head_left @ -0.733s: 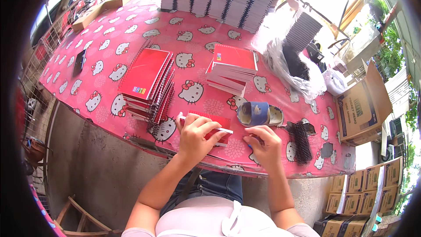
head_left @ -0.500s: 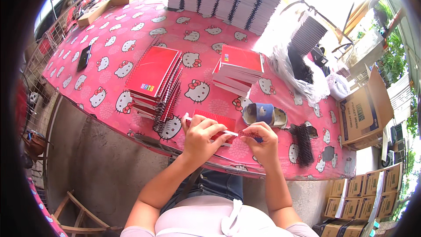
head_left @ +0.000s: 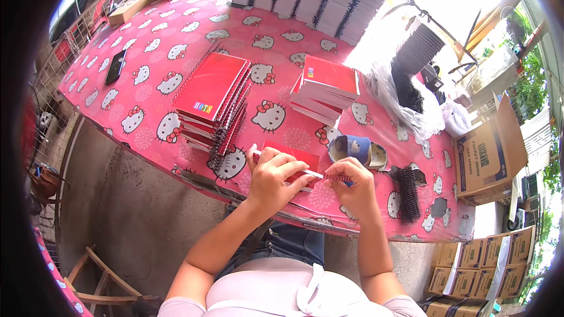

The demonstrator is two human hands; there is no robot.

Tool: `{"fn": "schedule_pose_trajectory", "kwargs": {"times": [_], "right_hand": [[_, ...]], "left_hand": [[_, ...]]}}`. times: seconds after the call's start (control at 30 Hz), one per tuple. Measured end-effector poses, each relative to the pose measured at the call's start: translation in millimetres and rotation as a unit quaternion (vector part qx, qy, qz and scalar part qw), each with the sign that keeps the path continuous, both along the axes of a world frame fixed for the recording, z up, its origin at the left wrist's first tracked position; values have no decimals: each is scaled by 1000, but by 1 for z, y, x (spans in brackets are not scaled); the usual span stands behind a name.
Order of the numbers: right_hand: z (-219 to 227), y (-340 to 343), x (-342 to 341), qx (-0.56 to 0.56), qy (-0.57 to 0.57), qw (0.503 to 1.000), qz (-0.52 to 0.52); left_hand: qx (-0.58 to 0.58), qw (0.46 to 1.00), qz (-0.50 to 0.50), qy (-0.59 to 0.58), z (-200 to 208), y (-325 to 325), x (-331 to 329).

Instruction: The person prepares notebooks by applying tape to the spiral bindings and trimming the excess tape with scissors. The person then stacks the finished notebooks together.

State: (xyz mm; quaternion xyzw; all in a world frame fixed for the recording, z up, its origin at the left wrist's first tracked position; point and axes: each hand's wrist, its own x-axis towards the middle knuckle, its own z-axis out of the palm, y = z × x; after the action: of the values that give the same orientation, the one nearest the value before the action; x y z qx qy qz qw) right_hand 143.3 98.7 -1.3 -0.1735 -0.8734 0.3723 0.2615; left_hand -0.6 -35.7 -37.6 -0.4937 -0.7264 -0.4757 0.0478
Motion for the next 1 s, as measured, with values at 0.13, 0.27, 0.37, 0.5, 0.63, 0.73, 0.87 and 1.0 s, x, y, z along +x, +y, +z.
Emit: {"fn": "schedule_pose_trajectory", "kwargs": {"times": [0.13, 0.27, 0.37, 0.5, 0.63, 0.73, 0.87, 1.0], "right_hand": [[2, -4, -1, 69, -6, 998, 0], [5, 4, 1, -25, -32, 998, 41], [1, -2, 1, -171, -96, 981, 6], [-5, -12, -1, 106, -28, 994, -11], [-1, -14, -6, 120, -32, 992, 0], [-5, -17, -9, 143, -38, 989, -24], [0, -23, -14, 140, -55, 987, -51], [-2, 33, 5, 119, -59, 989, -63]], "left_hand": [[2, 1000, 6, 5, -2, 0, 0], [-4, 1000, 4, 12, -2, 2, 0], [1, 1000, 12, 13, -4, 3, 0], [-1, 1000, 14, 13, -8, 2, 0], [2, 1000, 17, 18, -8, 3, 0], [0, 1000, 6, 7, -11, 3, -1], [4, 1000, 7, 9, -10, 4, -1], [8, 1000, -14, 5, -12, -2, -6]]}}
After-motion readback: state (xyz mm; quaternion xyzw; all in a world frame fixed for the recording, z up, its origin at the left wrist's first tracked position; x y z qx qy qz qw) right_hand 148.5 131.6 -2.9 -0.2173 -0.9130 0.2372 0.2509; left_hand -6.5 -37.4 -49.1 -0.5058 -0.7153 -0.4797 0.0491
